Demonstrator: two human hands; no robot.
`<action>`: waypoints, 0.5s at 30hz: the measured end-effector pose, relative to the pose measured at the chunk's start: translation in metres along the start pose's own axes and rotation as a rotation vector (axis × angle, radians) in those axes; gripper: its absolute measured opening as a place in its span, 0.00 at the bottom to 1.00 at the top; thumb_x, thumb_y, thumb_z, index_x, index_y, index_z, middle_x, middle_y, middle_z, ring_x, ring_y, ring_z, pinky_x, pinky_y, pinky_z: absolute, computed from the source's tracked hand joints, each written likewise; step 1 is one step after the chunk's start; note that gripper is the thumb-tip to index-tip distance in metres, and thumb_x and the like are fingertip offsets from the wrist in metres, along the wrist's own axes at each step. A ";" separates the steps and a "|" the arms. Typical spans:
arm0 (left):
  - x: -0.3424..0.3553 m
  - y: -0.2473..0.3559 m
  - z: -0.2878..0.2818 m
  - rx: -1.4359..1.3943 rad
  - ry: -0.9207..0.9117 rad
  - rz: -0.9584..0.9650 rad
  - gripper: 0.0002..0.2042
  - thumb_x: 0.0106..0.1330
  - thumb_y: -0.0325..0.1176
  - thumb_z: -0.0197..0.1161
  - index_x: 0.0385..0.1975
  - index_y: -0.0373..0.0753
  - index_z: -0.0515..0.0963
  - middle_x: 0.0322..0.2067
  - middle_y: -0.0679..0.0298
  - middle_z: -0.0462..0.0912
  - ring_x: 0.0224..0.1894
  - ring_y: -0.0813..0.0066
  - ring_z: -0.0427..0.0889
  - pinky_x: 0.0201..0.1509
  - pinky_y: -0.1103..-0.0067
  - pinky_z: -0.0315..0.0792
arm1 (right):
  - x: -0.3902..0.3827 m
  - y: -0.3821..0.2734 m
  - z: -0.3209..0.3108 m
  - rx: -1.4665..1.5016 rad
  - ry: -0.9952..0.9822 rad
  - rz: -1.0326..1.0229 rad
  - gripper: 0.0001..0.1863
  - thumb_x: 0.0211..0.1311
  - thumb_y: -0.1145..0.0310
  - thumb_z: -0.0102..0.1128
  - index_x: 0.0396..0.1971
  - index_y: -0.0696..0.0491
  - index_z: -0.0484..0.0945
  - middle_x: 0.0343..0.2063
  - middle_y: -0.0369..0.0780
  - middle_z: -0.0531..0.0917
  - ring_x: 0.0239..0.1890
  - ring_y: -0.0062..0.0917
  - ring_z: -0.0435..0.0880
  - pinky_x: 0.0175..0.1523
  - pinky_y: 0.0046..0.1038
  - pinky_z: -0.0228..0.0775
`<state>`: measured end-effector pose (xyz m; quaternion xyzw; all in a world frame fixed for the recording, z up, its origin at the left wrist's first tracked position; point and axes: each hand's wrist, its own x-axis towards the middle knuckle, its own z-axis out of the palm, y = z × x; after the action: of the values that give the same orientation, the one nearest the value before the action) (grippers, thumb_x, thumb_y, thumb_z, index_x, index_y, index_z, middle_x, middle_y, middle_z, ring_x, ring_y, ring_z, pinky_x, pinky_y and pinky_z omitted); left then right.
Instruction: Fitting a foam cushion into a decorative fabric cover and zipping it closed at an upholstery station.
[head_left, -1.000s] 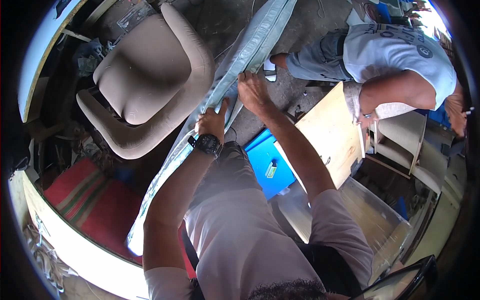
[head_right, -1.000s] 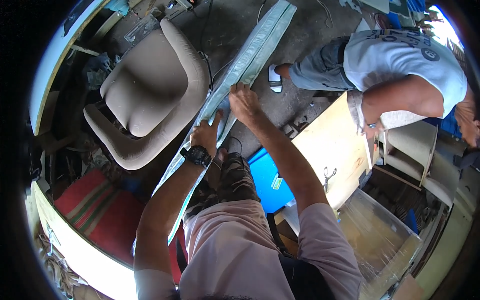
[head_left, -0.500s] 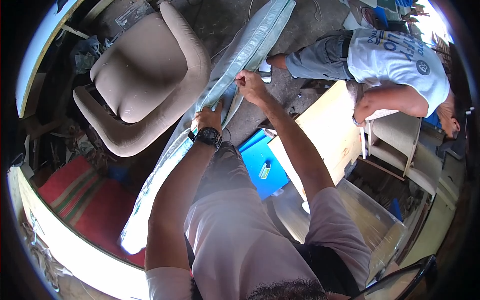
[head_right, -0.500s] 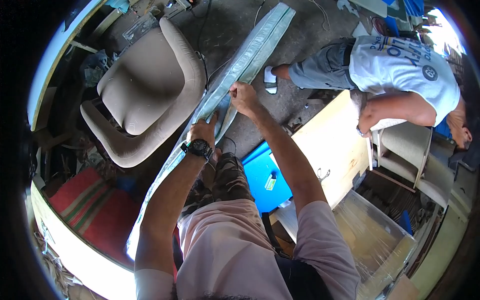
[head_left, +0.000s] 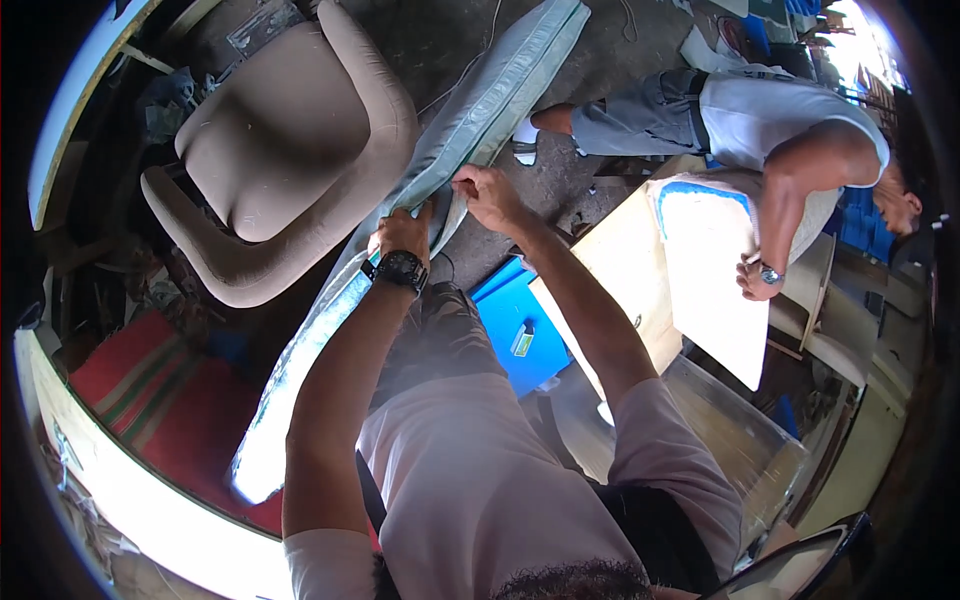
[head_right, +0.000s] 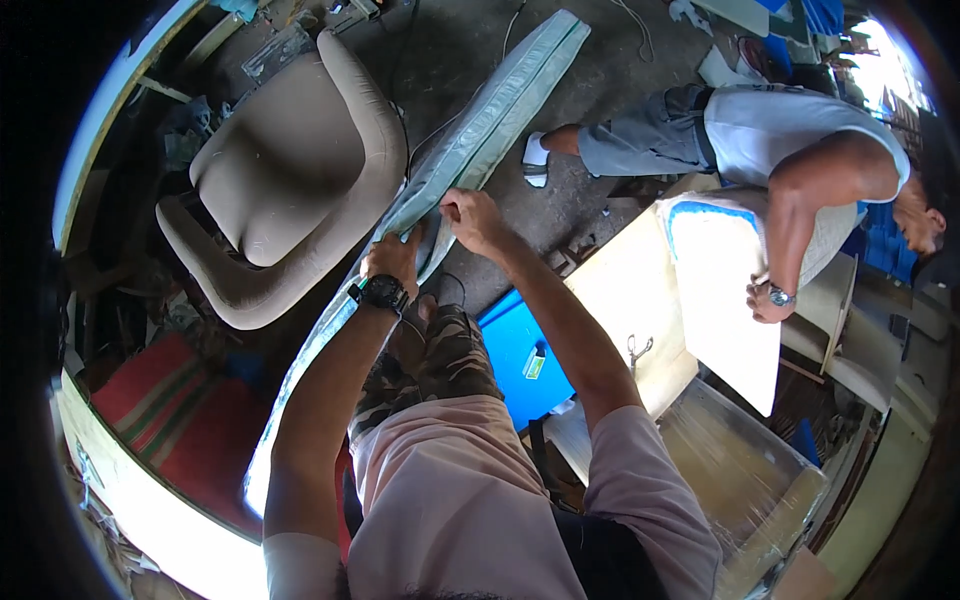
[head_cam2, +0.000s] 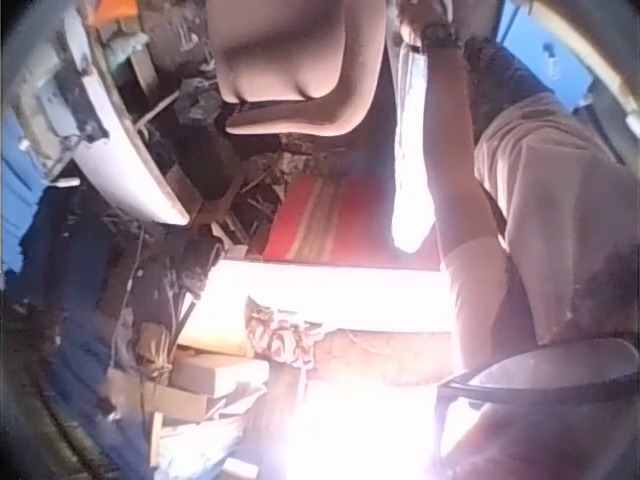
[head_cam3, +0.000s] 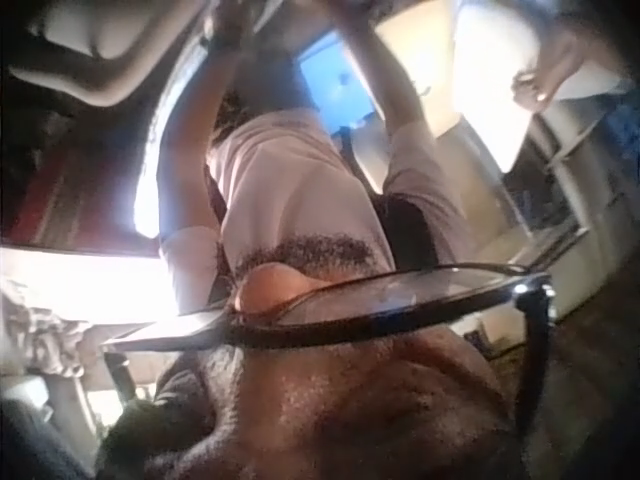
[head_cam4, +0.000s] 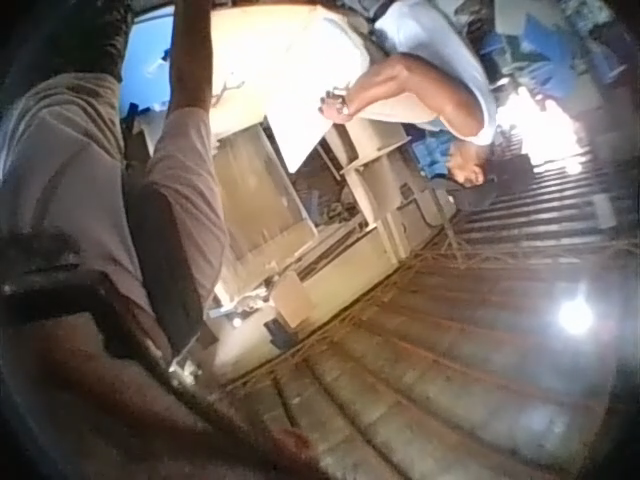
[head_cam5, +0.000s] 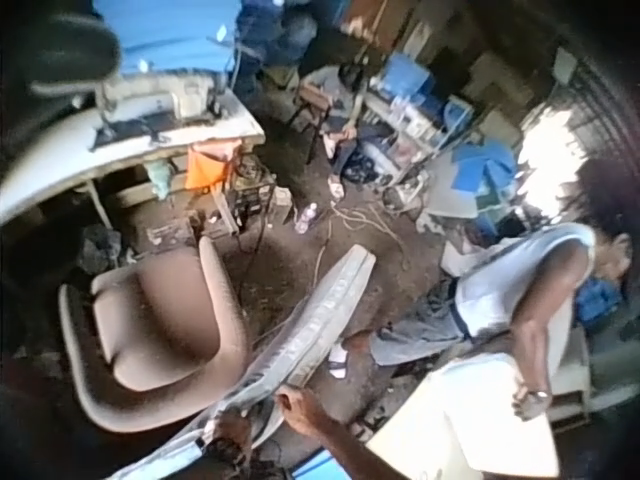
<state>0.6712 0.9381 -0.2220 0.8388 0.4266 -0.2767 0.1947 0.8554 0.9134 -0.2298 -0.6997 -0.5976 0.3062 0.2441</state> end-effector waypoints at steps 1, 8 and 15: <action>-0.001 -0.001 0.003 0.008 0.003 0.001 0.47 0.51 0.33 0.70 0.73 0.66 0.55 0.46 0.53 0.77 0.45 0.50 0.84 0.41 0.55 0.83 | -0.002 -0.001 0.005 -0.007 0.044 -0.028 0.05 0.57 0.75 0.63 0.35 0.56 0.80 0.25 0.46 0.83 0.30 0.36 0.85 0.35 0.35 0.75; -0.035 -0.039 -0.005 -0.279 0.363 0.168 0.51 0.42 0.36 0.76 0.72 0.57 0.57 0.49 0.52 0.72 0.47 0.51 0.78 0.49 0.60 0.75 | -0.033 -0.015 0.053 0.541 0.351 0.322 0.09 0.67 0.67 0.63 0.39 0.58 0.79 0.28 0.36 0.83 0.26 0.16 0.81 0.31 0.24 0.74; -0.027 -0.041 0.037 -0.606 0.681 0.207 0.48 0.50 0.62 0.72 0.70 0.43 0.64 0.53 0.42 0.72 0.59 0.41 0.70 0.65 0.53 0.64 | -0.116 0.016 0.117 1.002 0.369 0.514 0.16 0.74 0.61 0.49 0.28 0.55 0.75 0.19 0.36 0.77 0.22 0.22 0.77 0.30 0.28 0.67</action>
<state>0.6135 0.9237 -0.2373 0.8252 0.4420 0.1725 0.3065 0.7712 0.7937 -0.3065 -0.6633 -0.1393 0.4736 0.5624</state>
